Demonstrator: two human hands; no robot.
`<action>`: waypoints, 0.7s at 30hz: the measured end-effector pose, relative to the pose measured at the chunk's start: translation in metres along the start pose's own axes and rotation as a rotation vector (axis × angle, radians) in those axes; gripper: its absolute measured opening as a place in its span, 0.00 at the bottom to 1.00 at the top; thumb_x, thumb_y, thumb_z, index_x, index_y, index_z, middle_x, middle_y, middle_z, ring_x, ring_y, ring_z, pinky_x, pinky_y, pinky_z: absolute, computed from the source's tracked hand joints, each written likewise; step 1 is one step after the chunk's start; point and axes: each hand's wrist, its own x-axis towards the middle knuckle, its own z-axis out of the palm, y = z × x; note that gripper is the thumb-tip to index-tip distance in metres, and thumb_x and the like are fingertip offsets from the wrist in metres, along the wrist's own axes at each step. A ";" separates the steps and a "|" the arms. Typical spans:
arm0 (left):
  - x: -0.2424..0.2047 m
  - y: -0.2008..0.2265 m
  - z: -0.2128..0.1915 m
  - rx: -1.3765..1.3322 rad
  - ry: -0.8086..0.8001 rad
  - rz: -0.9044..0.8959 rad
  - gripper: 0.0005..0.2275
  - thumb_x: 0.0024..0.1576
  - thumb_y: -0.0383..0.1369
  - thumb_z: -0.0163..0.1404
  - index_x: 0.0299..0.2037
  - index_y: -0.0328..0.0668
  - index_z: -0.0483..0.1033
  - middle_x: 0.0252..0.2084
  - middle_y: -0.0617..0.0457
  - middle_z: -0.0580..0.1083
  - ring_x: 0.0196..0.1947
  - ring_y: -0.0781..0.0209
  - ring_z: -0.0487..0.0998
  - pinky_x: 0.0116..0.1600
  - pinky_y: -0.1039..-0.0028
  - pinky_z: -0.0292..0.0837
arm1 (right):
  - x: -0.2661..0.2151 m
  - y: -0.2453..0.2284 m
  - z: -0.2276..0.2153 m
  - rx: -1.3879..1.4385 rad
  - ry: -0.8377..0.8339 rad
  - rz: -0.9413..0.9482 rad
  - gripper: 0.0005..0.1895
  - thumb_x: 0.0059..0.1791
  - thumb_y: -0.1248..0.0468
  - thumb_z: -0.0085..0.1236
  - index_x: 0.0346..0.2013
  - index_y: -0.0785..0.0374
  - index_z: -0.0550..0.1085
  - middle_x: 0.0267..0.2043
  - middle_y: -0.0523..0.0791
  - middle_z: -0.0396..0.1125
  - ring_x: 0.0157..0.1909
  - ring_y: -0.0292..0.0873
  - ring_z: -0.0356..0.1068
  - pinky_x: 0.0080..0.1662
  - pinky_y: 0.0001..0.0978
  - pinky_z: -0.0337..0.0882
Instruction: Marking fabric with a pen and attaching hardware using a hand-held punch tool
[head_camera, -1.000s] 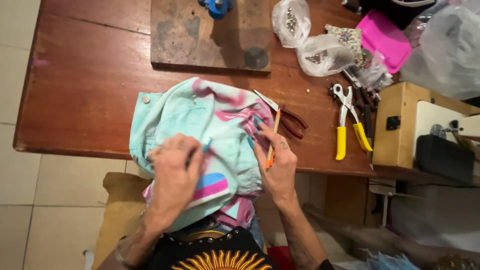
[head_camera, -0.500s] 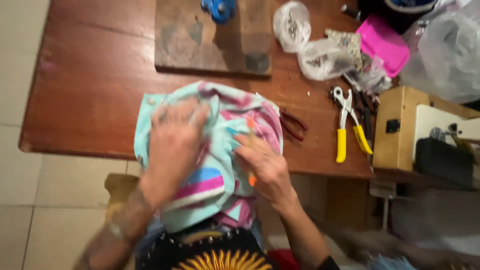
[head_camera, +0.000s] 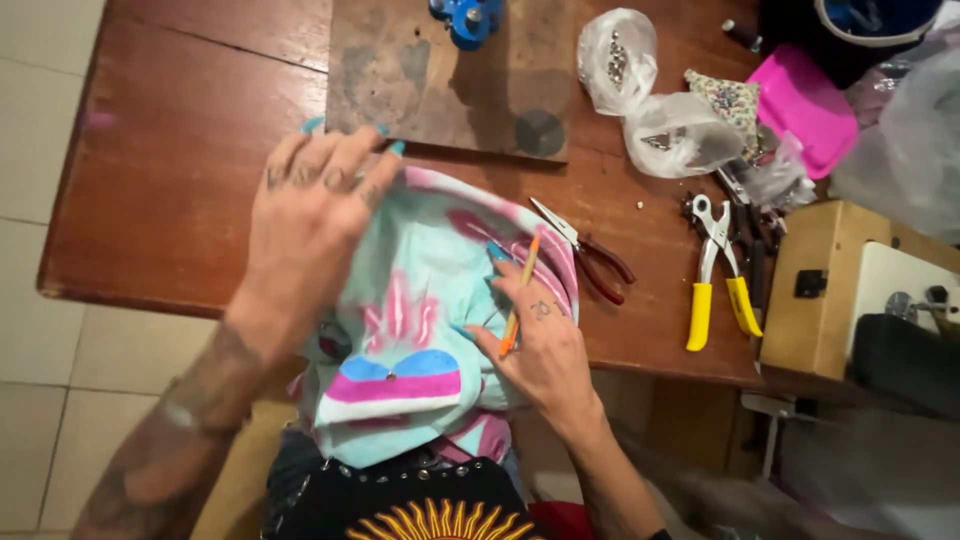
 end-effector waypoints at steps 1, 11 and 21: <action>-0.002 0.015 -0.010 0.043 0.002 -0.037 0.09 0.55 0.32 0.44 0.44 0.53 0.70 0.42 0.56 0.67 0.43 0.60 0.66 0.52 0.70 0.59 | 0.001 -0.001 -0.001 -0.003 -0.011 -0.008 0.21 0.38 0.56 0.59 0.40 0.62 0.66 0.48 0.47 0.64 0.47 0.45 0.65 0.47 0.32 0.66; -0.036 0.059 -0.017 -0.323 -0.439 -0.279 0.23 0.49 0.48 0.43 0.53 0.50 0.62 0.54 0.54 0.64 0.56 0.57 0.62 0.57 0.58 0.50 | -0.001 0.010 0.000 0.018 -0.125 0.005 0.26 0.36 0.52 0.60 0.42 0.61 0.67 0.49 0.45 0.64 0.51 0.45 0.64 0.51 0.32 0.63; -0.031 0.043 -0.011 -0.446 -0.448 -0.249 0.26 0.44 0.47 0.48 0.54 0.51 0.61 0.53 0.56 0.64 0.56 0.58 0.60 0.57 0.60 0.50 | -0.004 0.034 -0.008 0.380 -0.011 0.185 0.19 0.44 0.51 0.45 0.41 0.60 0.71 0.33 0.42 0.72 0.31 0.37 0.72 0.38 0.23 0.69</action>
